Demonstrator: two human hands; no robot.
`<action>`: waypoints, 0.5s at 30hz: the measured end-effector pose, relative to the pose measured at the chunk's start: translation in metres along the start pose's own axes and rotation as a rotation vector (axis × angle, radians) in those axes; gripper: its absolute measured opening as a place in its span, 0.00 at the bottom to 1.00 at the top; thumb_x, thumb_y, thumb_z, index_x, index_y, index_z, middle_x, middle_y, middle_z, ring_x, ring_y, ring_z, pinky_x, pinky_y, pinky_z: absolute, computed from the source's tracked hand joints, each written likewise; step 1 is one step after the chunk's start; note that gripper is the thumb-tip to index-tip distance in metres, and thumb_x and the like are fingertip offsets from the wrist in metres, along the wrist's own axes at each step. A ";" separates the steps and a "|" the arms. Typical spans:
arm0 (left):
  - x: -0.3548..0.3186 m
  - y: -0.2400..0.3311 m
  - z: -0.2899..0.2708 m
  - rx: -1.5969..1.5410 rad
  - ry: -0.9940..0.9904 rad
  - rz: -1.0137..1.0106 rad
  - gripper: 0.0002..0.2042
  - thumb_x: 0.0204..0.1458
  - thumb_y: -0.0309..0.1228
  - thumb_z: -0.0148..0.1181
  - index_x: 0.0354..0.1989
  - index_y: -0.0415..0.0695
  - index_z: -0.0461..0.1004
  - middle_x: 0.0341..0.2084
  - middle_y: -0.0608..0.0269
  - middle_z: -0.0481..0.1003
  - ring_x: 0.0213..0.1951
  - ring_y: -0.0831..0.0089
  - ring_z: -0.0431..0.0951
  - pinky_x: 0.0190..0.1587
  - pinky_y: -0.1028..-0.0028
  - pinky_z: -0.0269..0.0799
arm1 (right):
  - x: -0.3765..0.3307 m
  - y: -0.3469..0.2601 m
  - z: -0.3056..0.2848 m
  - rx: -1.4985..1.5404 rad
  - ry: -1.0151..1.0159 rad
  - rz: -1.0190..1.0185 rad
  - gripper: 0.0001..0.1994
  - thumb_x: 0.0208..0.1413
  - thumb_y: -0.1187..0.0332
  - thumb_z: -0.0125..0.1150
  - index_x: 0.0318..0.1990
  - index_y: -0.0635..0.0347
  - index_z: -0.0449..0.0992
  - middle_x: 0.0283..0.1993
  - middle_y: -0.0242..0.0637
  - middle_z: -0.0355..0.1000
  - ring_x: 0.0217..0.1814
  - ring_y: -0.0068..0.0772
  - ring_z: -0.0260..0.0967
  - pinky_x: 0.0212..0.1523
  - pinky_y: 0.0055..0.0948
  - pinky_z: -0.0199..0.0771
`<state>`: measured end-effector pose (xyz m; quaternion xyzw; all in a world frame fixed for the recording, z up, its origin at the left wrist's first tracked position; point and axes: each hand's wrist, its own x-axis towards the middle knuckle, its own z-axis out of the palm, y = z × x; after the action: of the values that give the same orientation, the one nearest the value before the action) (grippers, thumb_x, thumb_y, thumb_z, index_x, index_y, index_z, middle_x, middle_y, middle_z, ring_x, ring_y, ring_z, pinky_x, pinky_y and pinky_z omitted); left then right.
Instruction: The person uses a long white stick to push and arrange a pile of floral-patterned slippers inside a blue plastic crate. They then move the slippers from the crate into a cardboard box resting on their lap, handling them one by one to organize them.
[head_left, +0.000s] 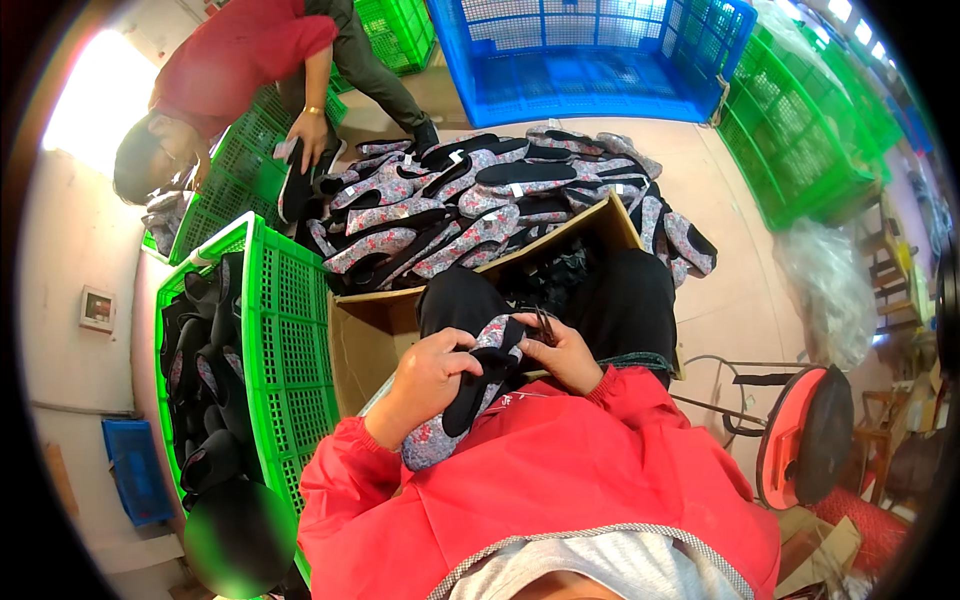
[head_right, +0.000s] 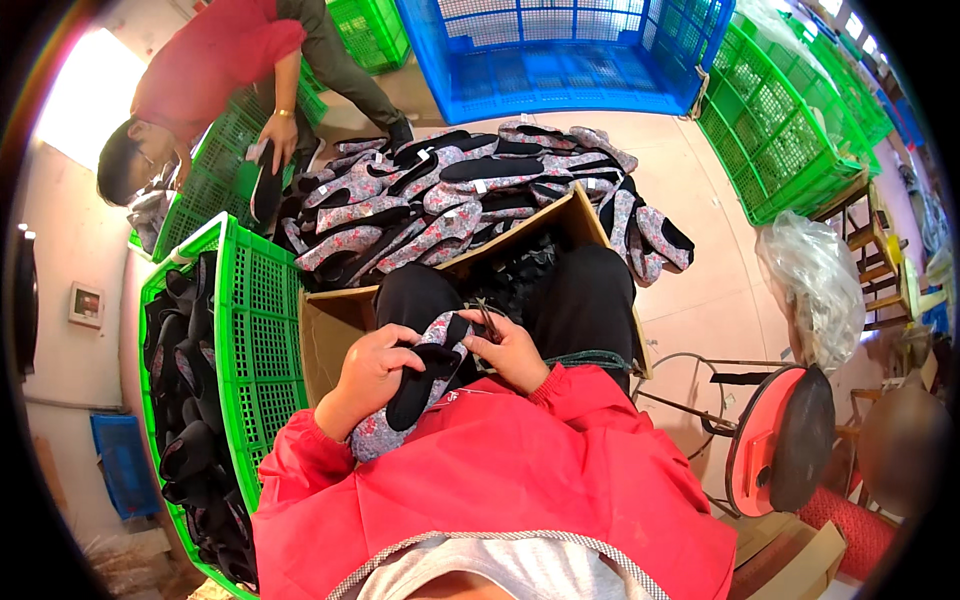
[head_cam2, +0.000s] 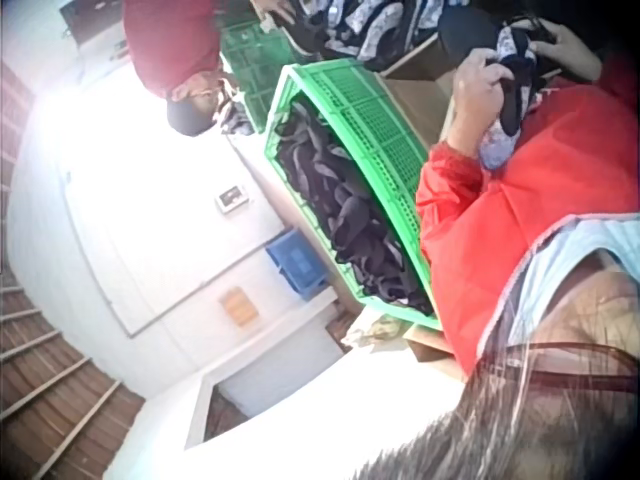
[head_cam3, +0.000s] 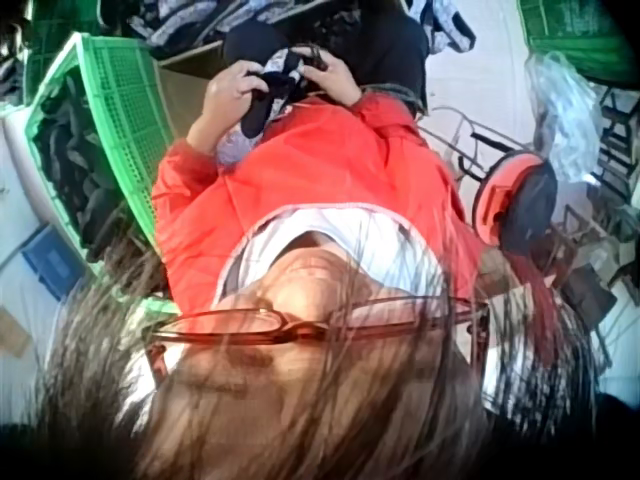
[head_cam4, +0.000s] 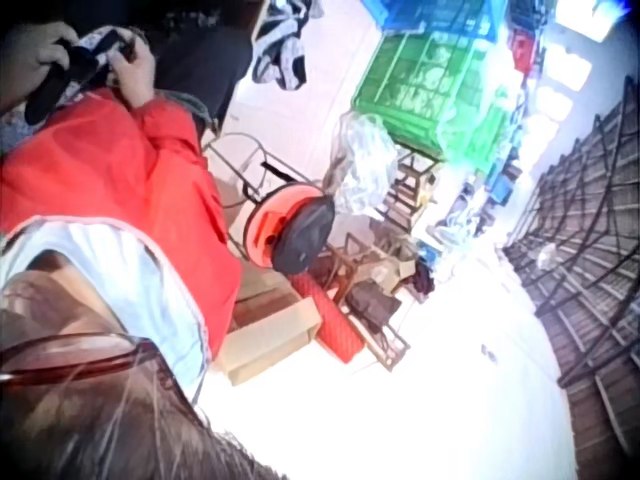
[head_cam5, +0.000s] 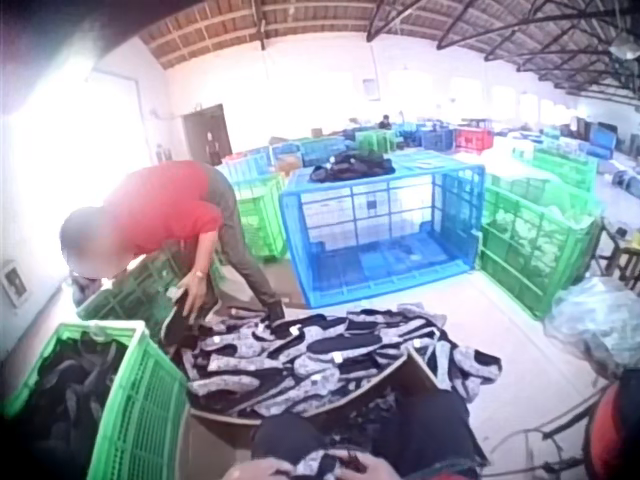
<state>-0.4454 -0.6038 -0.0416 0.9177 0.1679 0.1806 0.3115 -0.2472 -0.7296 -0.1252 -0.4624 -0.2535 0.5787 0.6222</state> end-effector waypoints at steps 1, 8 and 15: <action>0.000 0.002 0.001 0.023 0.008 -0.003 0.10 0.39 0.16 0.56 0.24 0.45 0.80 0.38 0.57 0.77 0.40 0.58 0.79 0.40 0.67 0.75 | -0.001 0.004 -0.001 0.012 0.010 -0.016 0.20 0.59 0.74 0.61 0.59 0.62 0.71 0.50 0.27 0.73 0.48 0.15 0.68 0.50 0.19 0.68; 0.004 0.015 0.012 0.168 0.102 -0.026 0.10 0.38 0.16 0.56 0.23 0.46 0.79 0.36 0.59 0.77 0.38 0.60 0.79 0.38 0.66 0.75 | 0.004 0.013 -0.004 -0.064 0.034 -0.045 0.13 0.58 0.72 0.64 0.49 0.65 0.75 0.43 0.27 0.73 0.42 0.15 0.68 0.45 0.18 0.68; 0.000 0.014 0.016 0.201 0.098 -0.029 0.08 0.38 0.17 0.58 0.23 0.46 0.80 0.37 0.60 0.78 0.39 0.60 0.79 0.40 0.66 0.76 | 0.010 0.019 -0.005 -0.024 0.119 -0.167 0.07 0.61 0.72 0.60 0.43 0.62 0.72 0.39 0.29 0.73 0.39 0.16 0.67 0.42 0.19 0.68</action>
<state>-0.4359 -0.6227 -0.0451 0.9319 0.2134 0.2031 0.2117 -0.2496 -0.7233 -0.1460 -0.4804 -0.2608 0.4932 0.6767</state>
